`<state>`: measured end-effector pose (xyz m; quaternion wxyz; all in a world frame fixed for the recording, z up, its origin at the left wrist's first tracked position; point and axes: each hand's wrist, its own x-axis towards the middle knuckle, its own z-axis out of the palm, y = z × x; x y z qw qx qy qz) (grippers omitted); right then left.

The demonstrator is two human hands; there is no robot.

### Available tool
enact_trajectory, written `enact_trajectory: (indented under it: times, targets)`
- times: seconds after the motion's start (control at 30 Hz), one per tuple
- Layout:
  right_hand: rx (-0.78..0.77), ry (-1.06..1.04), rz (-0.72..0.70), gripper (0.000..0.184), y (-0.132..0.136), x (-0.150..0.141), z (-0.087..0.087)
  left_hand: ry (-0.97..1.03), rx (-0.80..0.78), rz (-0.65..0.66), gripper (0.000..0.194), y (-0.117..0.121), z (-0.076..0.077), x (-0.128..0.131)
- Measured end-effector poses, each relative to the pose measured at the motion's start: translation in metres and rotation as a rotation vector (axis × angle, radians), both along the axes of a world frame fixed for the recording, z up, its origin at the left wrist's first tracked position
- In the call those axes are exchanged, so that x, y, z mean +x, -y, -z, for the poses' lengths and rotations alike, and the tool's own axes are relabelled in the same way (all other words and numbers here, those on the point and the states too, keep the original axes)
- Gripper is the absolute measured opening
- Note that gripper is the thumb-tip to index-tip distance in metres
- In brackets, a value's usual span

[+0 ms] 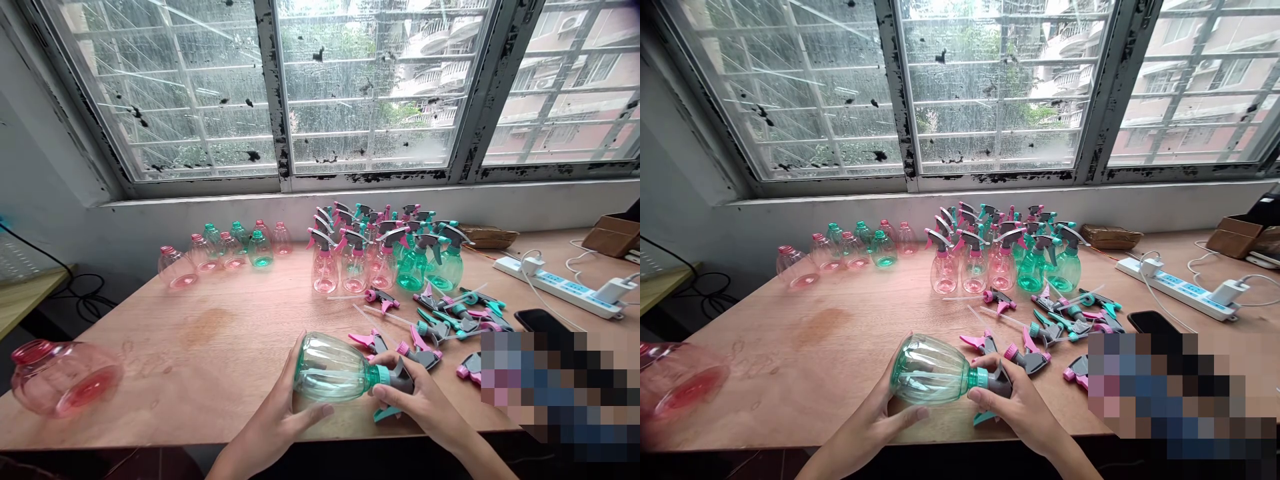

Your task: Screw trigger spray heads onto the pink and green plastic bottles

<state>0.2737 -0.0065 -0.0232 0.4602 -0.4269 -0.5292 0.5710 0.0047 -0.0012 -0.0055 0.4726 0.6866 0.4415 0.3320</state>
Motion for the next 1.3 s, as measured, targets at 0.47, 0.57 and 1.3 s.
enact_trajectory:
  times: [0.47, 0.57, 1.3]
  targets:
    - [-0.022, -0.004, 0.026, 0.043, -0.0013, -0.0007, 0.0057, 0.042, -0.003, 0.017, 0.103, -0.0004, 0.0021, -0.0007]
    - [-0.023, 0.001, 0.023, 0.044, -0.0012, -0.0008, 0.0051, 0.039, -0.005, 0.009, 0.101, 0.0002, 0.0017, -0.0001]
    - [0.019, -0.037, 0.020, 0.040, -0.0023, -0.0020, 0.0037, -0.003, -0.051, -0.012, 0.099, 0.0006, 0.0054, -0.0018]
